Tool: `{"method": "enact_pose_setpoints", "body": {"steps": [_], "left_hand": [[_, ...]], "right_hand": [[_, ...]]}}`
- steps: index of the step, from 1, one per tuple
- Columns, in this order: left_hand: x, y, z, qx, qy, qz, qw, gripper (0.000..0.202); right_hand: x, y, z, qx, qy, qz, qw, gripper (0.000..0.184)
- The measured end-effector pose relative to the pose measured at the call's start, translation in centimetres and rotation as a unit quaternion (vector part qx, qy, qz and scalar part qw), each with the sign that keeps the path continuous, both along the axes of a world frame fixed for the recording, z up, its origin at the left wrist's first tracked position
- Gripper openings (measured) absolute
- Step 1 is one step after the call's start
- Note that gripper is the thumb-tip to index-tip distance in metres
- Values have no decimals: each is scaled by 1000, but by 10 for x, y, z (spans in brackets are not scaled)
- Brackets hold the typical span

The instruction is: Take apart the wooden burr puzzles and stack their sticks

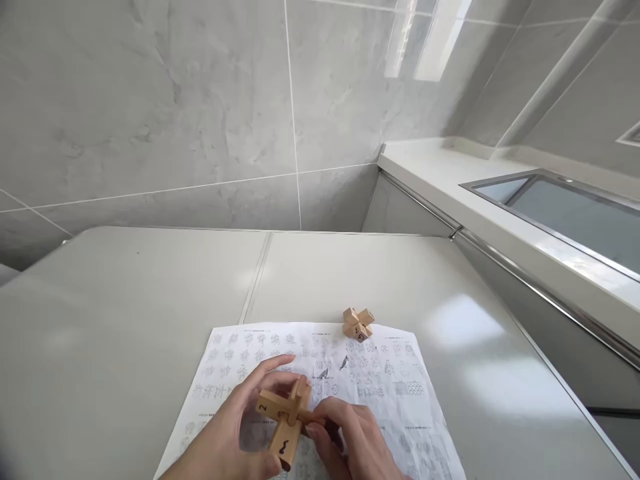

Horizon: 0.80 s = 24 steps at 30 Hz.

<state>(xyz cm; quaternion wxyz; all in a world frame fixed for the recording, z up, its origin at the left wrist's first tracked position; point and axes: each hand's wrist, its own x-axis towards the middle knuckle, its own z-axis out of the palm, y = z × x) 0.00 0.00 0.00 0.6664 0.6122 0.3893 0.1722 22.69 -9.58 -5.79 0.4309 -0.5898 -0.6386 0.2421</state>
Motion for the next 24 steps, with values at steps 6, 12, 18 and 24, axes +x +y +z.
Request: {"method": "enact_pose_setpoints", "body": {"steps": [6, 12, 18, 24], "left_hand": [[1, 0, -1, 28, -14, 20, 999, 110], [-1, -2, -7, 50, -25, 20, 998, 107], [-4, -5, -12, 37, -17, 29, 999, 108], [-3, -8, -8, 36, -9, 41, 998, 106]], "right_hand": [[3, 1, 0, 6, -29, 4, 1000, 27], [4, 5, 2, 12, -27, 4, 1000, 27], [1, 6, 6, 21, -38, -13, 999, 29], [5, 13, 7, 47, -59, -2, 997, 27]]}}
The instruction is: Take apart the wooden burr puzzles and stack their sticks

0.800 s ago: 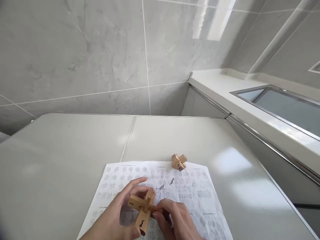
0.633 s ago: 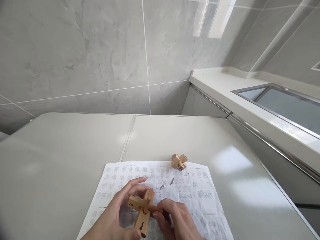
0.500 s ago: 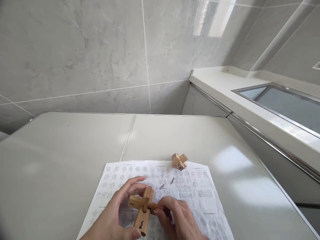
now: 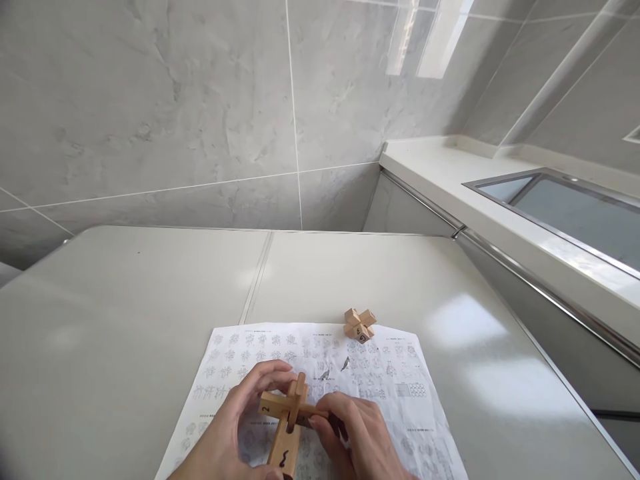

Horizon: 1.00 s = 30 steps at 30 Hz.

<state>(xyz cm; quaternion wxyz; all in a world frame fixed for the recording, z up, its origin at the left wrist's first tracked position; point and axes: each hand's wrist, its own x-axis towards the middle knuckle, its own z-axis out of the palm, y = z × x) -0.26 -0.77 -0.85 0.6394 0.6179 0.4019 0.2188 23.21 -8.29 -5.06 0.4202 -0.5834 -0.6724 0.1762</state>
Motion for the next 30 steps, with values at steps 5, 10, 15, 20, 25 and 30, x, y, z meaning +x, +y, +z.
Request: {"method": "enact_pose_setpoints", "body": {"steps": [5, 10, 15, 20, 25, 30], "left_hand": [[4, 2, 3, -15, -13, 12, 1000, 106], [8, 2, 4, -21, -15, 30, 999, 105], [10, -2, 3, -26, -21, 32, 999, 105], [13, -11, -3, -38, -30, 8, 999, 111], [12, -8, -2, -27, -47, 20, 998, 110], [8, 2, 2, -19, -70, 38, 997, 98]], "right_hand": [[2, 9, 4, 23, 13, 36, 999, 14], [3, 14, 9, 91, 48, 61, 993, 48], [4, 8, 1, 73, -5, 118, 990, 88], [-2, 6, 1, 79, -22, 116, 990, 91], [-3, 16, 10, 144, -3, 117, 983, 77], [-1, 21, 10, 145, -1, 87, 986, 82]]}}
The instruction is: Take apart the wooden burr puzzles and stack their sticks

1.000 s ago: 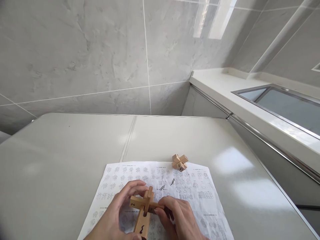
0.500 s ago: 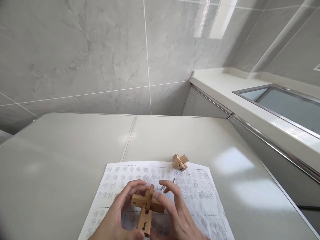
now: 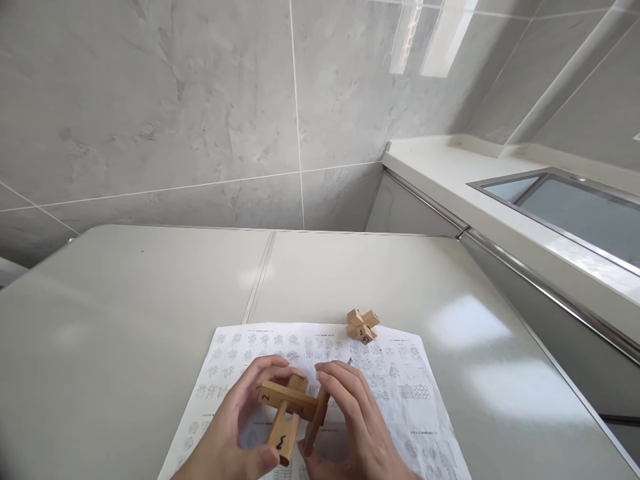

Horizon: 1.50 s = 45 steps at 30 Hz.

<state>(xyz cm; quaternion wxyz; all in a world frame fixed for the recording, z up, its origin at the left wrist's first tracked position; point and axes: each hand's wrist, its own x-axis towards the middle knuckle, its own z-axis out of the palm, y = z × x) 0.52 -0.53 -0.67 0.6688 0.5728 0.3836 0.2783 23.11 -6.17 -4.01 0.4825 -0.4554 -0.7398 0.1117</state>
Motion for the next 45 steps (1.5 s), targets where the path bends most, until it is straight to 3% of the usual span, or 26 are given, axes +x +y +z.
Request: {"method": "enact_pose_setpoints", "body": {"steps": [5, 11, 14, 19, 28, 35, 39, 45], "left_hand": [[-2, 6, 12, -28, -2, 41, 999, 91], [-4, 13, 25, -84, -38, 99, 991, 89], [-6, 15, 25, -97, -45, 83, 991, 87], [-3, 11, 23, -97, -54, 81, 990, 85], [-2, 6, 10, -4, -31, 39, 999, 85], [-2, 5, 12, 5, -7, 14, 1000, 83], [0, 5, 13, 6, 1, 5, 1000, 84], [1, 3, 15, 7, 5, -27, 1000, 86]], "right_hand": [[5, -4, -4, -47, 8, -15, 999, 89], [9, -2, 5, -157, -52, 5, 986, 105], [6, 1, 7, -156, -72, 32, 985, 114], [4, 3, 2, -125, -104, 57, 985, 113], [5, 2, 3, -122, -131, 59, 982, 97], [5, 3, 10, -127, -128, 65, 981, 64], [10, 4, 16, -141, -71, 83, 984, 56], [15, 6, 25, -129, 42, 94, 986, 19]]}}
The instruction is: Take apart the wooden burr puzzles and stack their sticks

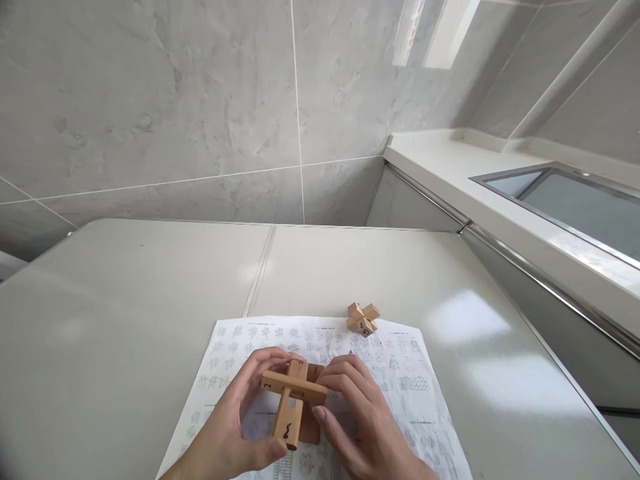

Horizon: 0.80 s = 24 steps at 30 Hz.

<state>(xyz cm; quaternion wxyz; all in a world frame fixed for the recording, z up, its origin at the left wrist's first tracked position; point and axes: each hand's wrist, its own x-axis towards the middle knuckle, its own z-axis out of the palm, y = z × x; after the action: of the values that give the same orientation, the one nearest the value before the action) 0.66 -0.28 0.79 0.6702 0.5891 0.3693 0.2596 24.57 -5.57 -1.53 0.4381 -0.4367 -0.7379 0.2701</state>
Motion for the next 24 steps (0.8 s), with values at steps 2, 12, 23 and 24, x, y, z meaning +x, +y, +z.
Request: {"method": "enact_pose_setpoints", "body": {"steps": [2, 12, 23, 24], "left_hand": [[0, -1, 0, -4, 4, -9, 1000, 89], [3, -3, 2, -23, -12, -23, 999, 94], [-3, -2, -2, -7, 12, -44, 999, 109], [-4, -2, -2, -5, 18, -44, 999, 108]], "right_hand": [[-1, 1, 1, 6, 13, 3, 1000, 18], [0, -2, -4, 20, -37, -41, 998, 14], [-3, -8, -3, 33, -41, -44, 998, 16], [-2, -7, -2, 35, -44, -50, 997, 17]]}}
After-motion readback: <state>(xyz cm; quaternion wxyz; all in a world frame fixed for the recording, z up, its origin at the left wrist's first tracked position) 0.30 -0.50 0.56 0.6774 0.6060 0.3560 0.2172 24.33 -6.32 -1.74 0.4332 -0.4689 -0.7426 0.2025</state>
